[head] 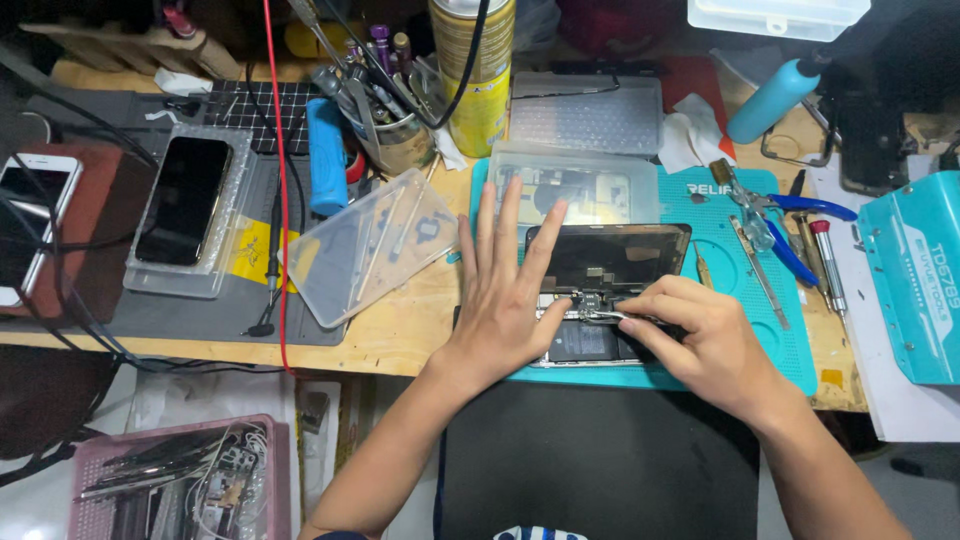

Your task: The person disassembles a smartphone on a repair mat. They unscrew the bottom screws with a screwdriver, pry open the back cover, disconnect internal components with tweezers and a pry tool, remove the battery, and handle the opened chassis and screen assembly.

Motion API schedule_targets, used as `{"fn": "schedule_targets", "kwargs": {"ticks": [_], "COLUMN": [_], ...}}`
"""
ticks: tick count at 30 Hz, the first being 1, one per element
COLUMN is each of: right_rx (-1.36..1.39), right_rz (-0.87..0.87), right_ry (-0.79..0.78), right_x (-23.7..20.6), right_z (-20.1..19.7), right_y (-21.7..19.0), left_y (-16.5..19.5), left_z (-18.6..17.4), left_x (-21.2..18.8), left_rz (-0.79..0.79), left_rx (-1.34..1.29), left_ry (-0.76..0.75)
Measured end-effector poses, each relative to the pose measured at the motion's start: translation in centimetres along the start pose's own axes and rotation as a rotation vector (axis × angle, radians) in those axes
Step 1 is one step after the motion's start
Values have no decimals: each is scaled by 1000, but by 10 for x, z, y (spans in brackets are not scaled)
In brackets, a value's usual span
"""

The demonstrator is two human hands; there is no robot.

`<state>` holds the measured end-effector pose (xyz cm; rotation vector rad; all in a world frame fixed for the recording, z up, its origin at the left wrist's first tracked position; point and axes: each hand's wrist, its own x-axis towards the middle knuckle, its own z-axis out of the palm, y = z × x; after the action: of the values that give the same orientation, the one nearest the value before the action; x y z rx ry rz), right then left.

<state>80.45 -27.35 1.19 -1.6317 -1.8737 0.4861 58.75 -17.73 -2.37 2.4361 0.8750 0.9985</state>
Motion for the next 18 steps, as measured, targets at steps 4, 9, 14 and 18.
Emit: {"fn": "schedule_targets", "kwargs": {"ticks": [4,9,14,18], "right_rx": [8,27,25,40], "right_rz": [6,16,32,60], "right_ry": [-18,-31,-46,-63], "right_x": [4,7,18,24], "right_z": [0,-8,-5,-5], "right_y": [10,27,34,33], "left_y": [0,3,-7,-10], "left_z": [5,19,21,21], "left_x": [2,12,17,17], "left_rz": [-16,-37,-55,-50], "left_rx": [12,21,20,17], "left_ry": [-9,-28,-25,-20]}}
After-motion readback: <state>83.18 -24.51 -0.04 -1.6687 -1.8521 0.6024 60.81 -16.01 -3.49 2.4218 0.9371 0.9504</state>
